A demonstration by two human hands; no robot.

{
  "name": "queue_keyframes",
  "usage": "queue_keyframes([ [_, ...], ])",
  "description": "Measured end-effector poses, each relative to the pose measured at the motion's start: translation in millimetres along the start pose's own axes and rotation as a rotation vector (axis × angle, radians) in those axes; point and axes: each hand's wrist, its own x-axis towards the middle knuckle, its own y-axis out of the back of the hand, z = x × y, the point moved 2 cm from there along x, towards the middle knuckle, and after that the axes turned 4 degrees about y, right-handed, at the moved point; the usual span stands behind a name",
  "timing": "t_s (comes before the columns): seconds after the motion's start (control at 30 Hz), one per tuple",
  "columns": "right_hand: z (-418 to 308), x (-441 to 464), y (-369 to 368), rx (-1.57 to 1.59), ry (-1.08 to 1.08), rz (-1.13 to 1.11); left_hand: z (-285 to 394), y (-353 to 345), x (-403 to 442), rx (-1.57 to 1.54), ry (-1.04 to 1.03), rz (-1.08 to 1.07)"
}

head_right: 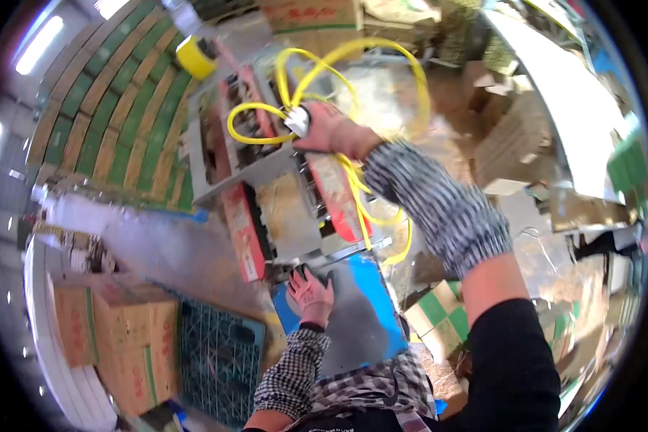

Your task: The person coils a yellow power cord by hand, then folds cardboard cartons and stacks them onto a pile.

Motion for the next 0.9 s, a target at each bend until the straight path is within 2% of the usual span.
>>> queue_keyframes([
  [0.03,31,27,-43,-0.164,-0.01,-0.126,6,7,1,0.037,0.087,-0.048],
  [0.07,47,38,-69,-0.18,-0.01,-0.286,12,10,8,0.042,0.167,-0.06],
  [0.1,55,42,-86,-0.276,-0.006,-0.204,10,-6,14,0.055,0.198,0.036],
  [0.13,36,37,-70,-0.247,-0.009,-0.293,11,3,18,0.019,0.234,0.037],
  [0.17,57,36,-78,-0.209,0.163,-0.171,7,1,25,0.004,0.25,0.049],
  [0.2,66,30,-75,-0.265,0.184,-0.176,0,-3,31,0.004,0.225,-0.022],
  [0.27,46,24,-64,-0.406,0.169,-0.301,-9,-17,34,0.026,0.181,0.078],
  [0.3,55,29,-72,-0.427,0.149,-0.294,-8,-13,35,-0.018,0.205,0.037],
  [0.33,80,35,-86,-0.481,0.119,-0.194,-12,-15,33,-0.033,0.198,0.052],
  [0.37,73,35,-82,-0.427,0.097,-0.259,-12,-15,36,-0.064,0.194,0.068],
  [0.4,71,36,-85,-0.538,0.005,-0.197,-16,-16,35,-0.096,0.183,0.101],
  [0.47,84,33,-86,-0.41,-0.032,-0.151,-21,-6,32,-0.162,0.16,0.017],
  [0.53,114,57,-96,-0.364,0.059,-0.112,-28,-12,35,-0.138,0.163,0.162],
  [0.6,115,57,-93,-0.445,-0.006,-0.194,-30,-22,36,-0.165,0.172,0.208],
  [0.67,116,36,-97,-0.466,-0.163,-0.18,-40,-18,35,-0.198,0.156,0.164],
  [0.73,137,19,-104,-0.435,-0.071,-0.193,-49,-22,34,-0.149,0.164,0.098],
  [0.83,102,-32,-101,-0.437,-0.039,-0.218,-59,-18,30,-0.122,0.185,0.017],
  [0.9,94,-63,-100,-0.472,-0.065,-0.239,-64,-34,23,-0.107,0.156,0.08],
])
